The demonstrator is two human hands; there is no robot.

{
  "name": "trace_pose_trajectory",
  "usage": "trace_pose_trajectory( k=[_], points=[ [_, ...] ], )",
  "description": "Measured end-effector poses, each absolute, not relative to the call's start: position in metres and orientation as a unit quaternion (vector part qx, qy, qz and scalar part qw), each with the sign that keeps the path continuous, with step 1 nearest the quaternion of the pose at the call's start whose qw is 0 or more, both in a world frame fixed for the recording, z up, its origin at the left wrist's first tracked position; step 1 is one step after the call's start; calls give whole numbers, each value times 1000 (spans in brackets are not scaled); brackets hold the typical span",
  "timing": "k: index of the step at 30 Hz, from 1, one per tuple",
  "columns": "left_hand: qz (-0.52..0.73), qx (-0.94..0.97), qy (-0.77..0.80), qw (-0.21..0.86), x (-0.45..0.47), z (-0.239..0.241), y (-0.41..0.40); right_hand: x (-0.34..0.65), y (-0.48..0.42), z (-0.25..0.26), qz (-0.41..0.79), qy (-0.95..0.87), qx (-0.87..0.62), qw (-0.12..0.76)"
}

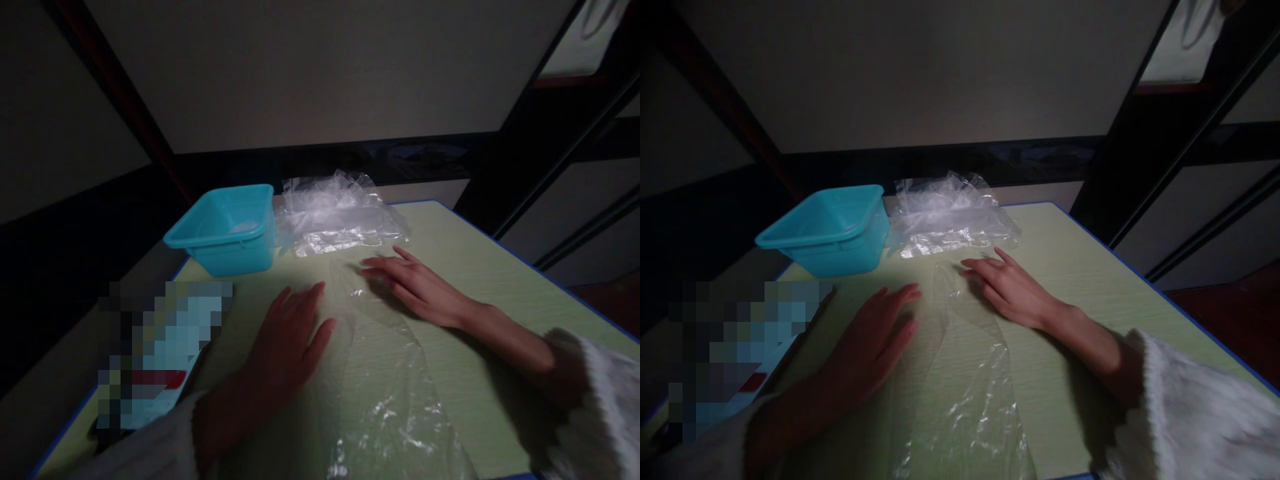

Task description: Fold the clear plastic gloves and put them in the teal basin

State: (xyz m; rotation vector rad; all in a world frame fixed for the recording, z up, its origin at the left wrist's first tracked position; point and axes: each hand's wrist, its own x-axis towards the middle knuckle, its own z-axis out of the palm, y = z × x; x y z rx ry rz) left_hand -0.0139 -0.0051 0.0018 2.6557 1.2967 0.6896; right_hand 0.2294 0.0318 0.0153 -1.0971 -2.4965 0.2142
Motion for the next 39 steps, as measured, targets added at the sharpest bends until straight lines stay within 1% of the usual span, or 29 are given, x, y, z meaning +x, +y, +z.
trace_pose_trajectory(
  k=[4, 7, 12, 17, 23, 29, 33, 35, 39],
  points=[
    [182, 870, 455, 58, -13, -2, 1, 232, 33, 14, 63, -879, -427, 202],
    [177, 868, 458, 68, -12, 0, 0, 231, 33, 12, 65, -876, -433, 203],
    [180, 897, 390, 106, -8, 3, -2, 224, 32, 12, 102, -889, -398, 204],
    [156, 900, 384, 138, -4, 4, -1, 207, 47, 13, 131, -905, -365, 175],
    [161, 897, 385, 148, -3, 5, 0, 191, 67, 13, 134, -901, -388, 137],
    [172, 890, 391, 158, -4, 3, 1, 209, 62, 14, 148, -891, -383, 192],
    [174, 889, 389, 166, -6, 2, 2, 219, 58, 11, 162, -888, -390, 182],
    [180, 889, 387, 168, -6, 3, 2, 219, 59, 10, 155, -887, -391, 192],
    [218, 881, 388, 158, -6, 3, 1, 223, 60, 13, 124, -876, -399, 241]
  ],
)
